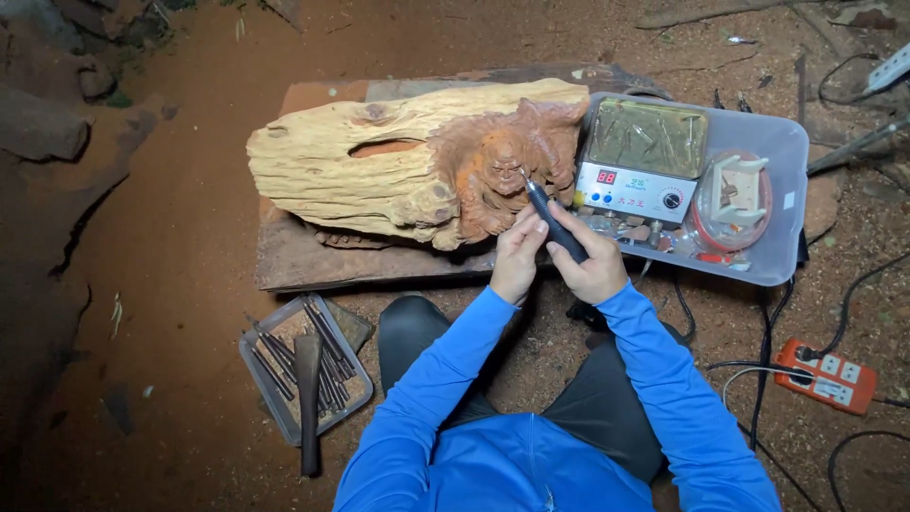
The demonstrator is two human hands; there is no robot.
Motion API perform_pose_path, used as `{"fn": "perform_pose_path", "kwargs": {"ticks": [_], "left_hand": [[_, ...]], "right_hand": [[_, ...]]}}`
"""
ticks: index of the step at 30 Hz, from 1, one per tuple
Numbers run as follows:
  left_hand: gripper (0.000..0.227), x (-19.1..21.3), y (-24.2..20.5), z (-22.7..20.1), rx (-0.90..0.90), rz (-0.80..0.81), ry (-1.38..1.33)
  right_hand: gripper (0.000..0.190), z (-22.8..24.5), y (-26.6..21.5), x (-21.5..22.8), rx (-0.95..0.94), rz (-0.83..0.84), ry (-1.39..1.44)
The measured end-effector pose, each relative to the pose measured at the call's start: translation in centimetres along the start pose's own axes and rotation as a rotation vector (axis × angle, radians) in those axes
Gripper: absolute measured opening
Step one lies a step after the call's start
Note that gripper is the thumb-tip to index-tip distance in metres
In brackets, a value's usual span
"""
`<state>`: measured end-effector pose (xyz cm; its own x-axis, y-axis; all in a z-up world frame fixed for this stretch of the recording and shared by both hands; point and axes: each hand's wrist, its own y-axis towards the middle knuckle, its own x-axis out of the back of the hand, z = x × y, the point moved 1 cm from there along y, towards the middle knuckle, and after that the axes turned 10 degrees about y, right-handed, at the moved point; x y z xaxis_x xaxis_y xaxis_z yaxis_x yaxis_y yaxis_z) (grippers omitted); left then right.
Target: A person uses a handheld rotary tool to carve fine details into the face of a wooden figure.
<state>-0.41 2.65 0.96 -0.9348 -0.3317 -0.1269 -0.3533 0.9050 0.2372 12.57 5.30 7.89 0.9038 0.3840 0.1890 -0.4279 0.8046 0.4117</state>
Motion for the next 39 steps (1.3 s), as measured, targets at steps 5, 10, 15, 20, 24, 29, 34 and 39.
{"fn": "perform_pose_path", "kwargs": {"ticks": [5, 10, 15, 20, 24, 29, 34, 39], "left_hand": [[0.031, -0.1, 0.2, -0.1, 0.017, -0.019, -0.027], [0.03, -0.1, 0.3, -0.4, 0.012, -0.022, -0.025], [0.029, -0.1, 0.3, -0.4, 0.015, -0.031, 0.001], [0.029, -0.2, 0.3, 0.1, 0.013, -0.033, 0.015], [0.028, -0.3, 0.3, -0.4, -0.001, -0.042, 0.037], [0.028, -0.3, 0.2, -0.1, -0.001, -0.033, 0.058], [0.027, 0.0, 0.2, -0.4, -0.003, -0.022, 0.067], [0.026, 0.2, 0.3, -0.5, 0.014, -0.007, 0.049]], "right_hand": [[0.057, 0.1, 0.4, -0.1, 0.01, 0.013, -0.015], [0.058, 0.4, 0.6, 0.1, 0.017, 0.015, -0.014], [0.057, 0.7, 0.7, 0.0, 0.019, 0.007, -0.01], [0.057, 0.6, 0.6, 0.0, 0.013, 0.005, -0.014], [0.057, 0.9, 0.7, 0.1, 0.012, 0.005, -0.004], [0.058, 0.5, 0.4, 0.1, 0.001, 0.0, 0.003], [0.057, -0.1, 0.1, 0.0, 0.004, -0.014, 0.005], [0.055, -0.4, -0.1, -0.2, 0.001, -0.033, 0.032]]}}
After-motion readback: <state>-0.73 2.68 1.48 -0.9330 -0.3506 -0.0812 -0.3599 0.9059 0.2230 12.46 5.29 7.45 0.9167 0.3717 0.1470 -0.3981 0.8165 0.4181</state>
